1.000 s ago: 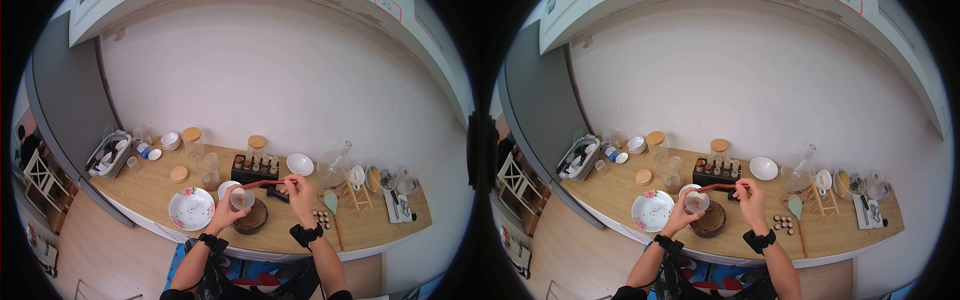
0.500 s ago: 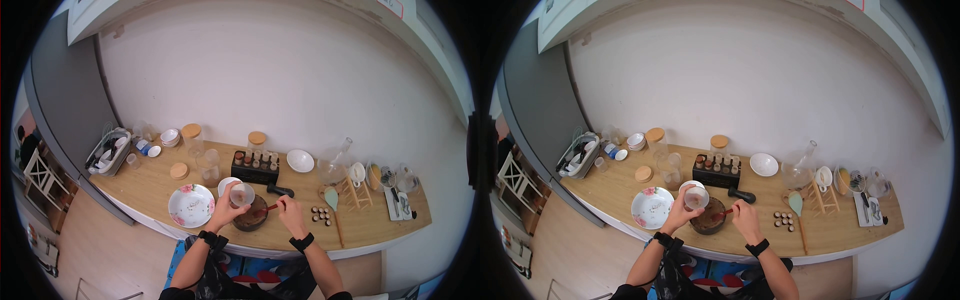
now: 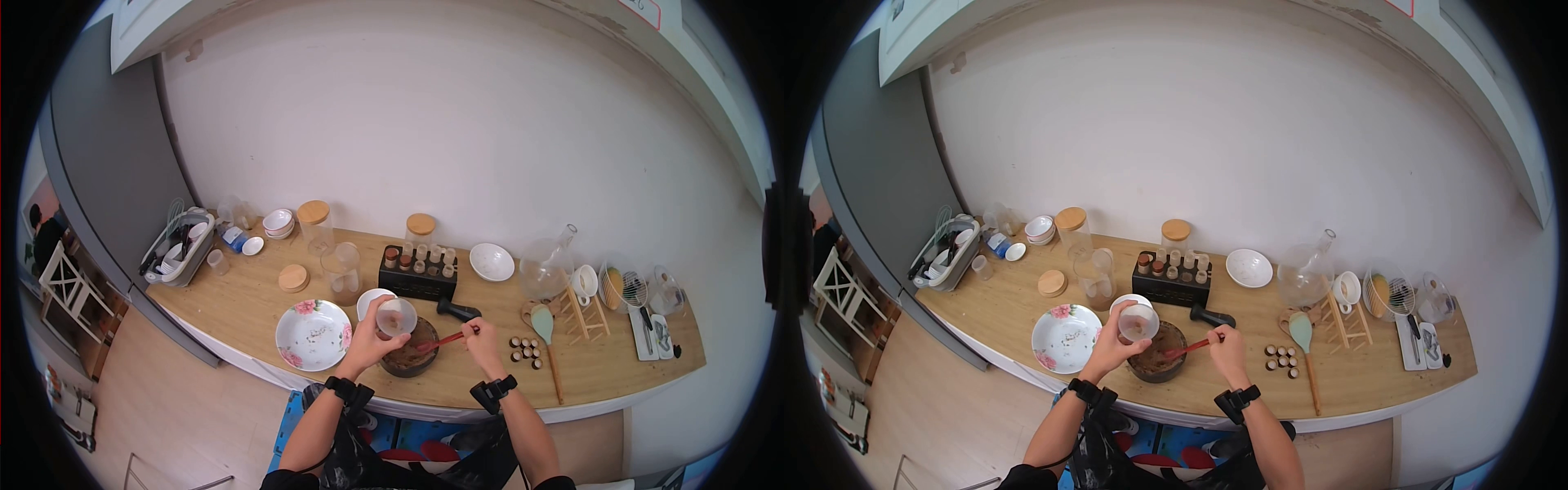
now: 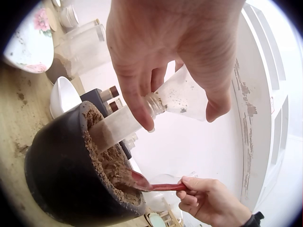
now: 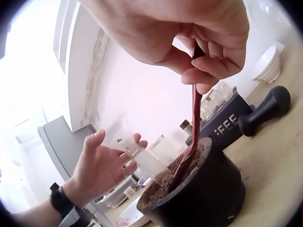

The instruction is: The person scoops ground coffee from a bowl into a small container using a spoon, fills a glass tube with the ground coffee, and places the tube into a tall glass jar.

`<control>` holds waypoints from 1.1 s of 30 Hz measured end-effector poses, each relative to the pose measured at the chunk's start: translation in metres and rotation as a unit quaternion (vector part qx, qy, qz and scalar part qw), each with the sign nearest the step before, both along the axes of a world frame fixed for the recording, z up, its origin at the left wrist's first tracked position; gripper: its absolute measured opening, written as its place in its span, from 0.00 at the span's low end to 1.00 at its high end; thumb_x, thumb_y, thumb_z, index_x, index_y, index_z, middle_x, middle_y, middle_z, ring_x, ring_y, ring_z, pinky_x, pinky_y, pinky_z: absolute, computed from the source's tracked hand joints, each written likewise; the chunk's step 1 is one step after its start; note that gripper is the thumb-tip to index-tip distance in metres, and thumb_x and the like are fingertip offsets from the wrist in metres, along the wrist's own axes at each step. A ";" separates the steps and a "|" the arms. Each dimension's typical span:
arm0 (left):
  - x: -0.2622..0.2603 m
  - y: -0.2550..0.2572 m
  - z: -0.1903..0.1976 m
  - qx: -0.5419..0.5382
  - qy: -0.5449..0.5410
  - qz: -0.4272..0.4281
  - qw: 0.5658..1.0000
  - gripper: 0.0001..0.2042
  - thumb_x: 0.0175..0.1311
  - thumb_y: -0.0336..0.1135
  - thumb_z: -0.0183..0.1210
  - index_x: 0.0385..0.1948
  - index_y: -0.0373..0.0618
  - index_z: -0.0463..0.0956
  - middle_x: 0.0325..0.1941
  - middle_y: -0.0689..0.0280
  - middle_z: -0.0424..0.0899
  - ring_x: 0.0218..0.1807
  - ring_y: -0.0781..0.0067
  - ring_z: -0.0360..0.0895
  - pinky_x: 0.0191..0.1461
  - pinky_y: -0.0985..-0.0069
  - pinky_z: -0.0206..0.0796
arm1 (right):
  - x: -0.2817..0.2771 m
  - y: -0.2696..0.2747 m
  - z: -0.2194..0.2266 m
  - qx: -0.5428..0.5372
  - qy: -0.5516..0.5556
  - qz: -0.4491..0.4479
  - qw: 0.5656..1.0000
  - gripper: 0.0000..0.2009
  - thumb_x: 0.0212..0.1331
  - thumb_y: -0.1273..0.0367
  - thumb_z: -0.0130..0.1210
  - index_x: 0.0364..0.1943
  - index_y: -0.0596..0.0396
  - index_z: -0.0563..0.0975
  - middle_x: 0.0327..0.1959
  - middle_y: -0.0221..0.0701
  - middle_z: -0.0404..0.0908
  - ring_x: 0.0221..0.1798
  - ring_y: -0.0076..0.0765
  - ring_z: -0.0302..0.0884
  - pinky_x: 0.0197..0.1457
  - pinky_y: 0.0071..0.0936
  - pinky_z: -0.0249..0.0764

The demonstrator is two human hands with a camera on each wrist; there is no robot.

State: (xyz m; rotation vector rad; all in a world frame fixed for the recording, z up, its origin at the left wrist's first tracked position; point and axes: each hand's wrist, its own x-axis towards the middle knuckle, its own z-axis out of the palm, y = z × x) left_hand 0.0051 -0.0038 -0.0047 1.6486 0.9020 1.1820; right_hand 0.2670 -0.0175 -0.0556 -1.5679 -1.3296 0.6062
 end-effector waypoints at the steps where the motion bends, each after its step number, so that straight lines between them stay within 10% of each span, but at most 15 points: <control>1: 0.000 -0.001 0.003 0.000 -0.001 -0.001 1.000 0.37 0.48 0.38 0.70 0.60 0.52 0.57 0.48 0.57 0.78 0.45 0.67 0.79 0.45 0.73 0.75 | 0.002 -0.001 0.010 0.000 -0.001 -0.001 1.000 0.07 0.56 0.71 0.56 0.31 0.63 0.78 0.21 0.41 0.79 0.24 0.39 0.78 0.30 0.32 0.71; 6: -0.002 -0.004 0.010 -0.063 -0.007 -0.027 0.998 0.37 0.48 0.32 0.69 0.61 0.49 0.57 0.53 0.62 0.71 0.55 0.71 0.71 0.51 0.73 0.73 | 0.013 -0.008 0.083 -0.048 0.102 -0.004 0.994 0.08 0.59 0.71 0.55 0.29 0.63 0.77 0.17 0.31 0.77 0.16 0.21 0.71 0.20 0.21 0.65; 15: -0.001 -0.005 0.008 -0.048 -0.011 -0.022 0.999 0.37 0.49 0.33 0.69 0.61 0.50 0.57 0.52 0.62 0.72 0.54 0.71 0.72 0.50 0.74 0.73 | -0.003 0.012 0.155 0.052 0.069 0.018 0.996 0.07 0.60 0.72 0.54 0.30 0.63 0.77 0.18 0.31 0.78 0.17 0.20 0.71 0.20 0.20 0.65; 31: 0.000 -0.005 0.010 -0.003 0.008 0.002 1.000 0.37 0.48 0.38 0.69 0.61 0.51 0.57 0.48 0.55 0.76 0.45 0.67 0.79 0.46 0.73 0.74 | -0.040 0.004 0.141 0.148 0.027 0.087 0.985 0.03 0.60 0.76 0.53 0.33 0.62 0.77 0.23 0.31 0.79 0.22 0.22 0.78 0.26 0.20 0.70; 33: -0.001 -0.007 0.016 -0.057 0.005 -0.016 0.998 0.37 0.49 0.34 0.70 0.61 0.49 0.57 0.56 0.61 0.70 0.56 0.70 0.71 0.51 0.74 0.73 | -0.041 0.001 0.143 0.147 0.024 0.093 0.985 0.03 0.59 0.77 0.53 0.34 0.62 0.77 0.24 0.32 0.79 0.23 0.23 0.78 0.26 0.20 0.70</control>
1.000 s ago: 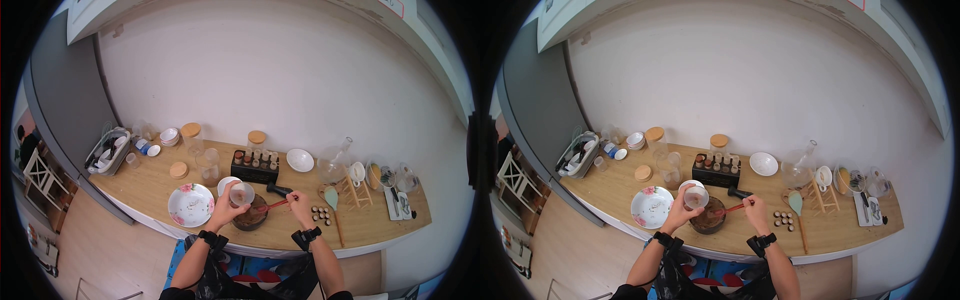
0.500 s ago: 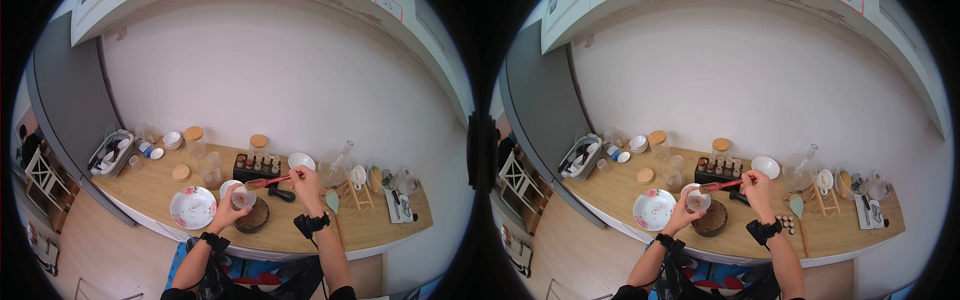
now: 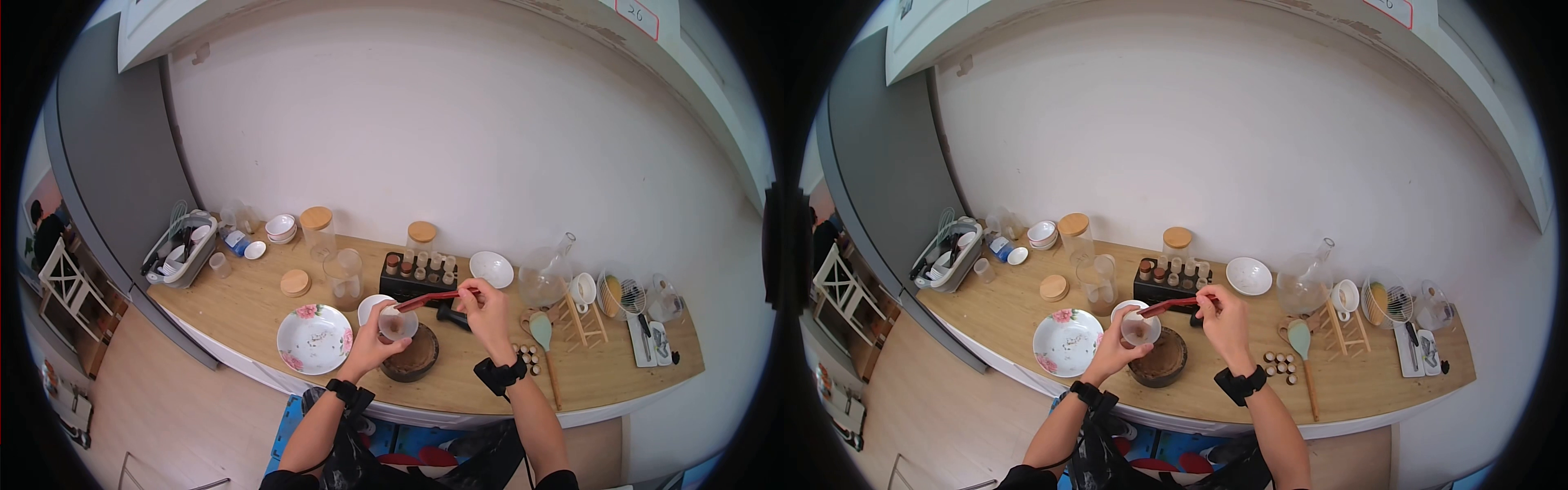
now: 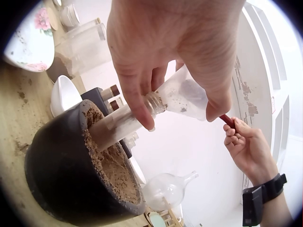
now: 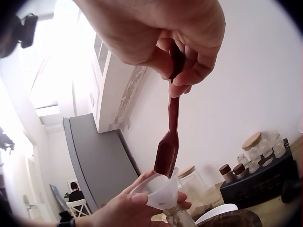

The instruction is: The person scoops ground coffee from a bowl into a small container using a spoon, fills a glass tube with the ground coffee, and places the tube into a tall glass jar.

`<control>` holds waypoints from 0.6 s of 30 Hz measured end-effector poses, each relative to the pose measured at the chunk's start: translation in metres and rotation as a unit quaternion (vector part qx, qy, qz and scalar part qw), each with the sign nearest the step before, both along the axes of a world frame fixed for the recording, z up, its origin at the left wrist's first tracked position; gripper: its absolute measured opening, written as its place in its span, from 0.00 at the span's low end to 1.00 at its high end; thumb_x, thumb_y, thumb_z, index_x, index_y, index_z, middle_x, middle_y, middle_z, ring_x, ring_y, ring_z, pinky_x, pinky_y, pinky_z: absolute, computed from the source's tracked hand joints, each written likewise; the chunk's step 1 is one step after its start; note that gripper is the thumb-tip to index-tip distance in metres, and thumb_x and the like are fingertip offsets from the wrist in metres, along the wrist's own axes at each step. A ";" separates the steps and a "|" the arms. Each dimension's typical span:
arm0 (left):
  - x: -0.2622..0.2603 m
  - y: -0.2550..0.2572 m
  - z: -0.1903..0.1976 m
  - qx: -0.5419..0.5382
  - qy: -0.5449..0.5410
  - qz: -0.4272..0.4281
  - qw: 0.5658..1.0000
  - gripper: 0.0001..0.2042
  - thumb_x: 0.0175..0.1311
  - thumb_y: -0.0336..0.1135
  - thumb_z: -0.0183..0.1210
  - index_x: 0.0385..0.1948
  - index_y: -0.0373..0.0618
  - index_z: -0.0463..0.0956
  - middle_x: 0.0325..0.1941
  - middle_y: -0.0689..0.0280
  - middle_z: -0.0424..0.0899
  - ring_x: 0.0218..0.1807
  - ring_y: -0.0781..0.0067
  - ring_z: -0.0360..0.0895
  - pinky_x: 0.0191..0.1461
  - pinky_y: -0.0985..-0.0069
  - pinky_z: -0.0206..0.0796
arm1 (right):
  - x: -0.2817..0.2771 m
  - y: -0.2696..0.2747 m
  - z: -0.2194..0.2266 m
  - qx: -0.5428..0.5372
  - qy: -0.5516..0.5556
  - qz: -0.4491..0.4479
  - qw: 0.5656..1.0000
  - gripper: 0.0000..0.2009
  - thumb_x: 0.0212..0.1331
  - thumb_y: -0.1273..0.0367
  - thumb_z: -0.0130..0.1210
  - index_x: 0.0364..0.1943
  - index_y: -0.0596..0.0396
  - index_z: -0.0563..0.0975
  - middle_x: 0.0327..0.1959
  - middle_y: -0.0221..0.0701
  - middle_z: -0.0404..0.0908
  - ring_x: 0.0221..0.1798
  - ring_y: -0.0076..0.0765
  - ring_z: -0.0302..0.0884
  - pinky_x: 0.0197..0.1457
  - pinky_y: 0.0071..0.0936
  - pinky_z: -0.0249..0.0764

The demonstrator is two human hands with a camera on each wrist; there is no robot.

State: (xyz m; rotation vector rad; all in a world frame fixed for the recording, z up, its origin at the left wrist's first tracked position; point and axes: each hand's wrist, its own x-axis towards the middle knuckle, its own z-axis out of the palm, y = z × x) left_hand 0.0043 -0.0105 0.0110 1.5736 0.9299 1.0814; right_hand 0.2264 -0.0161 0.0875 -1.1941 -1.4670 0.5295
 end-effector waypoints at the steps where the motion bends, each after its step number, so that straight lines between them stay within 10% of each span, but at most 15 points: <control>1: 0.000 0.000 0.000 0.000 0.000 0.000 1.000 0.37 0.49 0.34 0.70 0.61 0.49 0.57 0.56 0.61 0.70 0.56 0.70 0.71 0.51 0.74 0.73 | 0.000 -0.001 0.001 -0.001 -0.004 0.006 1.000 0.03 0.59 0.77 0.53 0.34 0.62 0.77 0.25 0.32 0.79 0.24 0.23 0.79 0.27 0.19 0.70; 8: 0.000 0.004 -0.005 0.006 -0.010 -0.006 1.000 0.37 0.49 0.34 0.70 0.61 0.49 0.57 0.55 0.62 0.70 0.56 0.69 0.71 0.50 0.73 0.73 | 0.005 -0.003 -0.009 0.041 0.077 0.038 0.995 0.03 0.60 0.75 0.53 0.35 0.62 0.76 0.28 0.31 0.79 0.24 0.21 0.76 0.29 0.18 0.70; 14: 0.000 0.006 -0.014 0.045 -0.008 0.014 0.999 0.37 0.48 0.37 0.69 0.61 0.52 0.57 0.47 0.57 0.78 0.43 0.68 0.79 0.45 0.74 0.74 | 0.025 -0.012 -0.047 -0.018 0.097 -0.110 0.989 0.06 0.62 0.70 0.54 0.34 0.61 0.77 0.24 0.30 0.78 0.23 0.18 0.73 0.28 0.17 0.69; 18: 0.001 0.006 -0.014 0.052 -0.005 0.015 0.999 0.37 0.48 0.37 0.69 0.61 0.51 0.57 0.47 0.58 0.78 0.45 0.69 0.78 0.44 0.74 0.75 | 0.014 -0.023 -0.085 0.014 -0.091 -0.124 0.988 0.05 0.58 0.73 0.55 0.34 0.61 0.76 0.24 0.41 0.78 0.25 0.41 0.77 0.29 0.30 0.70</control>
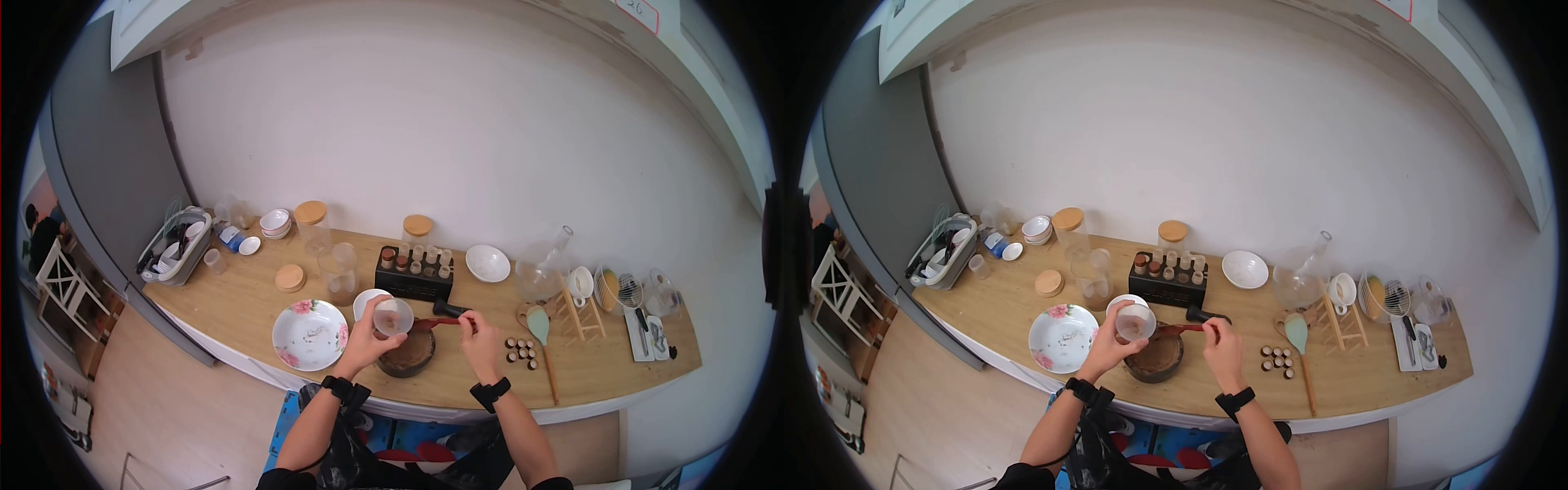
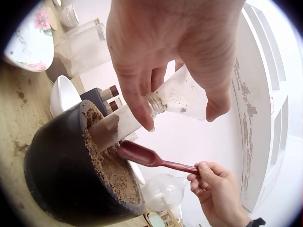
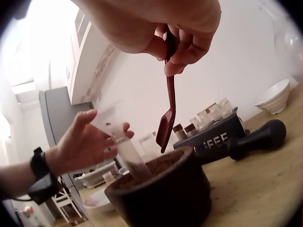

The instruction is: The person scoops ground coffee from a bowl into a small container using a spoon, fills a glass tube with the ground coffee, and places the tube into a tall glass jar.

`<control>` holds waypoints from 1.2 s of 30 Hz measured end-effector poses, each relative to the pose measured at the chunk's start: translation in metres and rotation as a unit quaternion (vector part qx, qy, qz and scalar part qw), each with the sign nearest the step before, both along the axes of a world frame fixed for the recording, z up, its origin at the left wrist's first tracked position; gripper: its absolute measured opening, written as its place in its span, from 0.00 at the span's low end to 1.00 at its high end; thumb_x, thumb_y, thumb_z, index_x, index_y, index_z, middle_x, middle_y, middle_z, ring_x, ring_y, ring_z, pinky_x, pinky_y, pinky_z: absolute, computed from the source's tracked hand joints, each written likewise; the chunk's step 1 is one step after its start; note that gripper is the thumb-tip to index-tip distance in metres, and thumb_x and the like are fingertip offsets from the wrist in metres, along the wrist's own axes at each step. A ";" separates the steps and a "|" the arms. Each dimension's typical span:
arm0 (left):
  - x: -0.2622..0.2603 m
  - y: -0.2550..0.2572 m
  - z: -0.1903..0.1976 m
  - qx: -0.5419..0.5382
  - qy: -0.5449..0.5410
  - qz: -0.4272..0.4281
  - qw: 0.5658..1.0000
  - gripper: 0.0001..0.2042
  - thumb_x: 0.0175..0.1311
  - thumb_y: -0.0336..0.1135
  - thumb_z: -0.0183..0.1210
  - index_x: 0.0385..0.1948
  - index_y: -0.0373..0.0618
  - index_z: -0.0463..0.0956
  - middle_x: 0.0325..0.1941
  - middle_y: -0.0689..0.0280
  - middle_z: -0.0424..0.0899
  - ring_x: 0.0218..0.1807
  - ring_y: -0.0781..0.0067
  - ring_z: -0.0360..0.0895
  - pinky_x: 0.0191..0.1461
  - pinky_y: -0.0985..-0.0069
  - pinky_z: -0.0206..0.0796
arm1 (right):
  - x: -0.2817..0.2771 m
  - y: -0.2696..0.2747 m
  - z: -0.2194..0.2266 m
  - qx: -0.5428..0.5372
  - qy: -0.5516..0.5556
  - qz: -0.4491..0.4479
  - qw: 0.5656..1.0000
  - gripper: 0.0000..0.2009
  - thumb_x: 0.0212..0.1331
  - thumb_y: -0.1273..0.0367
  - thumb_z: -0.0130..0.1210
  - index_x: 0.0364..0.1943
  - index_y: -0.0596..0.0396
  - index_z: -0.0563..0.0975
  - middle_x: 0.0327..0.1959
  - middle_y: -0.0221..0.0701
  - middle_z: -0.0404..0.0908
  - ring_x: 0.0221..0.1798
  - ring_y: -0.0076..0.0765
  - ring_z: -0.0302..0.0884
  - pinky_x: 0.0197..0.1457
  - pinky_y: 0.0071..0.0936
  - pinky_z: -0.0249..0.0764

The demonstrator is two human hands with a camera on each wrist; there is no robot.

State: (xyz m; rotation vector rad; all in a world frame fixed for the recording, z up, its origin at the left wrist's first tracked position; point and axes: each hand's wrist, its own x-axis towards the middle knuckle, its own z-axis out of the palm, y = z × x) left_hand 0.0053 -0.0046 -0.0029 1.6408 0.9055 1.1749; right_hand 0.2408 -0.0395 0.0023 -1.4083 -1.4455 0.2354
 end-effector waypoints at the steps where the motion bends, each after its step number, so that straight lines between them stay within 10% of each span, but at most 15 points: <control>1: 0.000 0.000 -0.001 0.000 0.002 -0.001 1.000 0.37 0.48 0.37 0.69 0.61 0.51 0.57 0.47 0.58 0.78 0.45 0.69 0.78 0.44 0.74 0.75 | -0.002 0.000 -0.003 0.000 0.002 -0.001 1.000 0.05 0.58 0.73 0.55 0.34 0.61 0.76 0.24 0.41 0.78 0.25 0.41 0.77 0.29 0.30 0.70; 13: 0.002 -0.001 0.005 0.010 0.006 0.008 1.000 0.37 0.48 0.36 0.70 0.60 0.50 0.58 0.46 0.58 0.78 0.47 0.67 0.77 0.46 0.73 0.75 | -0.002 0.003 -0.013 -0.052 -0.027 0.063 0.996 0.04 0.55 0.74 0.56 0.31 0.62 0.76 0.25 0.46 0.78 0.31 0.56 0.76 0.33 0.39 0.72; 21: -0.002 0.002 0.004 -0.056 -0.036 -0.041 0.997 0.37 0.49 0.30 0.69 0.61 0.49 0.56 0.57 0.62 0.68 0.59 0.69 0.69 0.53 0.72 0.72 | 0.029 0.013 -0.019 -0.178 0.177 0.039 0.967 0.07 0.58 0.71 0.56 0.30 0.62 0.78 0.17 0.30 0.77 0.16 0.20 0.71 0.20 0.20 0.66; 36: 0.002 0.000 0.007 -0.051 -0.013 -0.037 0.998 0.37 0.48 0.31 0.69 0.61 0.49 0.56 0.57 0.62 0.68 0.58 0.70 0.70 0.52 0.73 0.73 | 0.015 0.025 0.099 -0.106 0.206 0.097 0.968 0.06 0.59 0.73 0.54 0.33 0.65 0.78 0.21 0.34 0.80 0.19 0.21 0.75 0.23 0.19 0.69</control>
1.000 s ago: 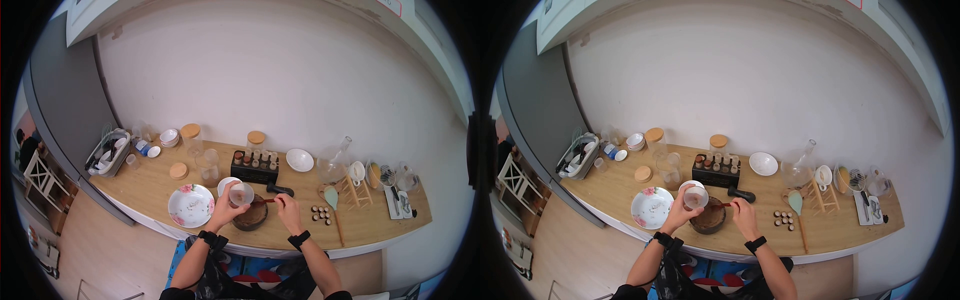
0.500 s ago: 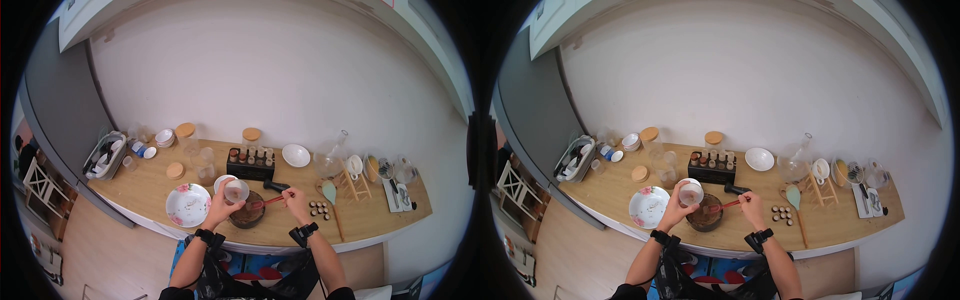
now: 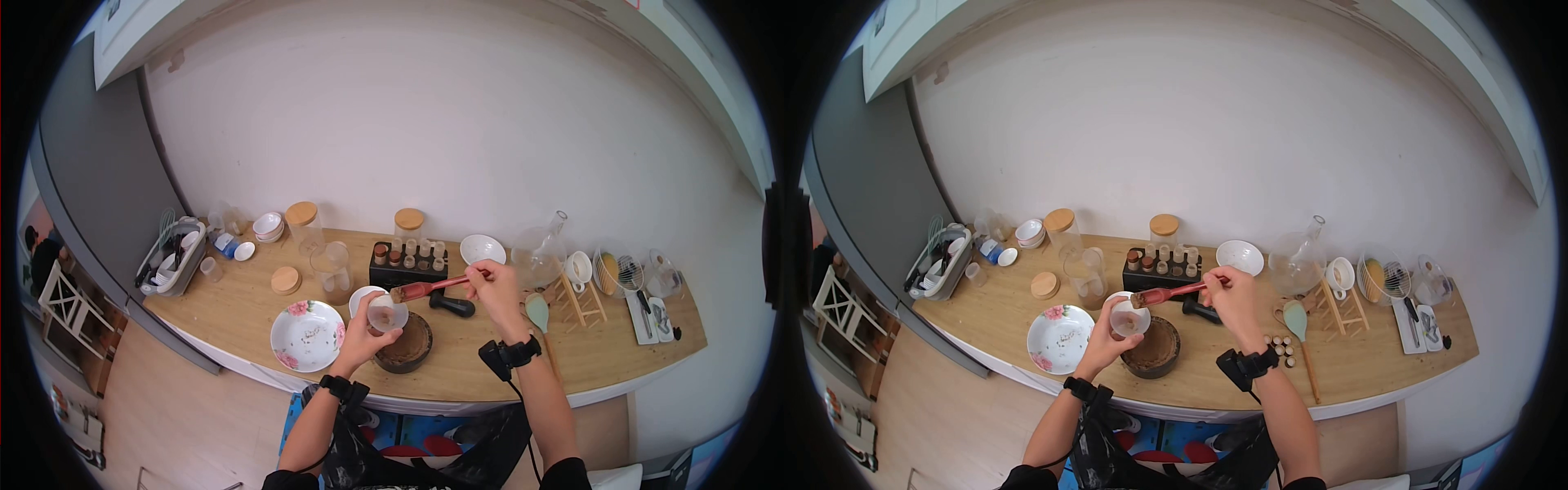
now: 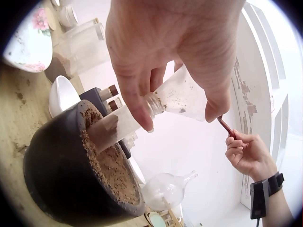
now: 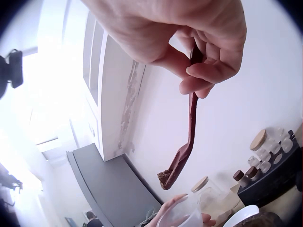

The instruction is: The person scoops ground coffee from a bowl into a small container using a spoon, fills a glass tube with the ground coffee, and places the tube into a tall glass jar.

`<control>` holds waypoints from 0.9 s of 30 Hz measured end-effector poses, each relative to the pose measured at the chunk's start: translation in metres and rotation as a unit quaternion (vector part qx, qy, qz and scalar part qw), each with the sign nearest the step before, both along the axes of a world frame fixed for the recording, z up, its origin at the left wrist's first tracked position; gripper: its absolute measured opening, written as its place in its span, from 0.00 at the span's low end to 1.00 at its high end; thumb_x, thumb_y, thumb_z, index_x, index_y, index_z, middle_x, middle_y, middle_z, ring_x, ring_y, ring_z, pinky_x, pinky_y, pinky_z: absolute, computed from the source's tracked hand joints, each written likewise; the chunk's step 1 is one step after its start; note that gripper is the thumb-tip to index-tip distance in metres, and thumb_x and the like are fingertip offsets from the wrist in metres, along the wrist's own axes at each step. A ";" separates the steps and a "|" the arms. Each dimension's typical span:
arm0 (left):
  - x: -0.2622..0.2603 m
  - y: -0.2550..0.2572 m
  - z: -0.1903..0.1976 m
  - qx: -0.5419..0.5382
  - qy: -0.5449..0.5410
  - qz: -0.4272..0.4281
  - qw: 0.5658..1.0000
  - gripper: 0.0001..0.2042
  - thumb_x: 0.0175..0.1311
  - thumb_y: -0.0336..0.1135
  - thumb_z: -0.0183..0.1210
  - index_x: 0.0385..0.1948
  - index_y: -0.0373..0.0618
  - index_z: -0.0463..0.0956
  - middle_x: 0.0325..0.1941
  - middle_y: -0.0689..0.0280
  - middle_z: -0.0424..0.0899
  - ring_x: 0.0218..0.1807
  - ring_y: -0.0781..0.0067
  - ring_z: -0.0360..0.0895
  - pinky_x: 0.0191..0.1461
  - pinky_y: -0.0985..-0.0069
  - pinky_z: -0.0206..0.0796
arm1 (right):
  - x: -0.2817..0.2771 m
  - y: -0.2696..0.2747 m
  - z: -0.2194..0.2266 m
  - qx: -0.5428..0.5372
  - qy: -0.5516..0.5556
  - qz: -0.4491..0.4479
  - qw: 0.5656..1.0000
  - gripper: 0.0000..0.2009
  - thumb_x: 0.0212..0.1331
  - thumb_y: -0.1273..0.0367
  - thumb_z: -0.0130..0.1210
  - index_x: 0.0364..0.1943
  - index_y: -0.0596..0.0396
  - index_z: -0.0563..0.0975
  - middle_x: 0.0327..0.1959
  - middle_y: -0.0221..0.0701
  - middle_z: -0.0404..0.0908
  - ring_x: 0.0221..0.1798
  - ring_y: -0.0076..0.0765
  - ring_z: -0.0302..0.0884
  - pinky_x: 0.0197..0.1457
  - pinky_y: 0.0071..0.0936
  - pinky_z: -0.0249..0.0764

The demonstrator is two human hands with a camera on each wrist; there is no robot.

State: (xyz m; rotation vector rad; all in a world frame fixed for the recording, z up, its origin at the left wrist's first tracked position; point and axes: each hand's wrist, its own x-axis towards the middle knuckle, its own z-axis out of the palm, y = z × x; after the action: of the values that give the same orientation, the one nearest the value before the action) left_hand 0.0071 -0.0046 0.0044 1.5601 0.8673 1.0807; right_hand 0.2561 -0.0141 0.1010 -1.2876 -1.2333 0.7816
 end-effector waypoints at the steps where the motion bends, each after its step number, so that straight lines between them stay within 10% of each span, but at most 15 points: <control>1: 0.000 0.000 0.000 0.001 0.001 0.000 1.000 0.37 0.48 0.31 0.69 0.61 0.49 0.56 0.57 0.62 0.68 0.58 0.70 0.70 0.52 0.73 0.73 | -0.004 0.001 -0.002 -0.003 -0.008 0.005 1.000 0.05 0.59 0.74 0.54 0.33 0.65 0.78 0.21 0.34 0.80 0.20 0.22 0.75 0.24 0.20 0.70; 27: 0.001 -0.001 -0.002 0.026 0.019 0.020 0.999 0.38 0.48 0.36 0.70 0.62 0.49 0.56 0.55 0.58 0.72 0.55 0.66 0.73 0.49 0.70 0.75 | -0.019 0.003 -0.025 0.026 -0.020 0.053 0.998 0.04 0.60 0.78 0.52 0.36 0.62 0.77 0.26 0.29 0.79 0.28 0.22 0.78 0.31 0.18 0.72</control>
State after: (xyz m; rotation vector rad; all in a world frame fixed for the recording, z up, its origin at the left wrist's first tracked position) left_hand 0.0077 -0.0054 0.0029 1.6159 0.9054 1.1131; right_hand 0.2368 -0.0115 0.0765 -1.2088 -1.3538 0.7970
